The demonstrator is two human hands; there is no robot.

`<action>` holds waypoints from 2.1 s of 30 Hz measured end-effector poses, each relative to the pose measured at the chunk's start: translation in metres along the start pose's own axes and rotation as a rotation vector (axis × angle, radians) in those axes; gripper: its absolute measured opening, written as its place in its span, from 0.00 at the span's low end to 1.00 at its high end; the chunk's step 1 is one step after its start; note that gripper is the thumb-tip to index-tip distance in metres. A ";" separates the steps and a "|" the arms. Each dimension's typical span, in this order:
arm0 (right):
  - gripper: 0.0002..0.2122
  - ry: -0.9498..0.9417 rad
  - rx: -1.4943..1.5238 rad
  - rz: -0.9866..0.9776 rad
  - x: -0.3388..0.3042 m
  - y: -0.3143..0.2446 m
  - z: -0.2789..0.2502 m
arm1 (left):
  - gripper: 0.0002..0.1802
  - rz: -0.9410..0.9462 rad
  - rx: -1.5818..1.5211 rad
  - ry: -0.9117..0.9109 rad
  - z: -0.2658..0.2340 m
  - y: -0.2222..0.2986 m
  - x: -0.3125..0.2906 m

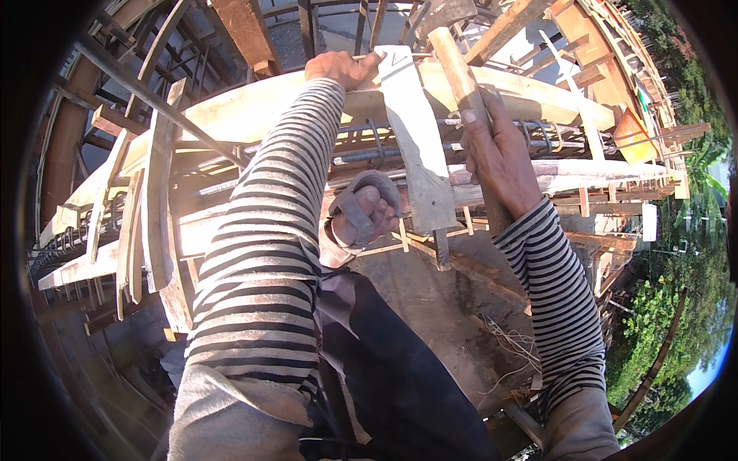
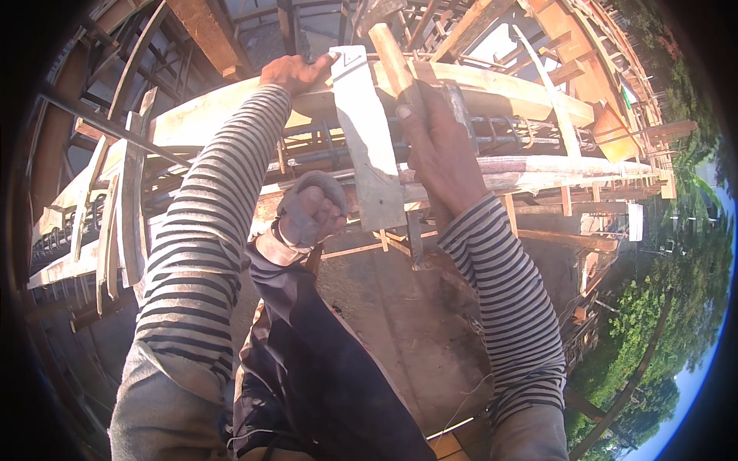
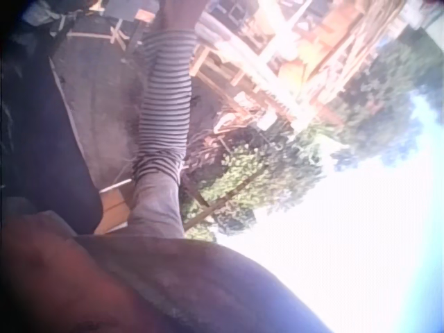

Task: The person secures wooden boards around a curved rebar structure using a hammer and nails, moving along the scaffold to align and fasten various pieces.

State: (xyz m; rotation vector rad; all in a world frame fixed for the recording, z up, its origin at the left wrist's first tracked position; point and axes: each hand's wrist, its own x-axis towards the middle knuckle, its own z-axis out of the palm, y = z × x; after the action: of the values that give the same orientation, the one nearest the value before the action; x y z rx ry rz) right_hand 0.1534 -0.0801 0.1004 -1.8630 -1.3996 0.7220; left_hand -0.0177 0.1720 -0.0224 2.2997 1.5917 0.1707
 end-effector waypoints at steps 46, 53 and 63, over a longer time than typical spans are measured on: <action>0.24 -0.066 -0.542 -0.041 0.033 0.003 0.030 | 0.57 0.022 -0.022 -0.007 0.006 -0.005 0.013; 0.22 0.132 -0.073 -0.033 0.013 -0.029 0.032 | 0.57 0.029 -0.001 0.008 0.020 -0.019 0.014; 0.22 0.122 -0.461 -0.152 0.022 0.033 0.034 | 0.54 0.065 -0.052 -0.045 0.002 -0.001 0.001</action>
State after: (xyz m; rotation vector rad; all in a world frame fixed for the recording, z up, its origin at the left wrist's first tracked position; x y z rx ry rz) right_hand 0.1524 -0.0583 0.0536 -2.0695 -1.7079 0.2133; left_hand -0.0172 0.1729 -0.0246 2.3008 1.4744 0.1725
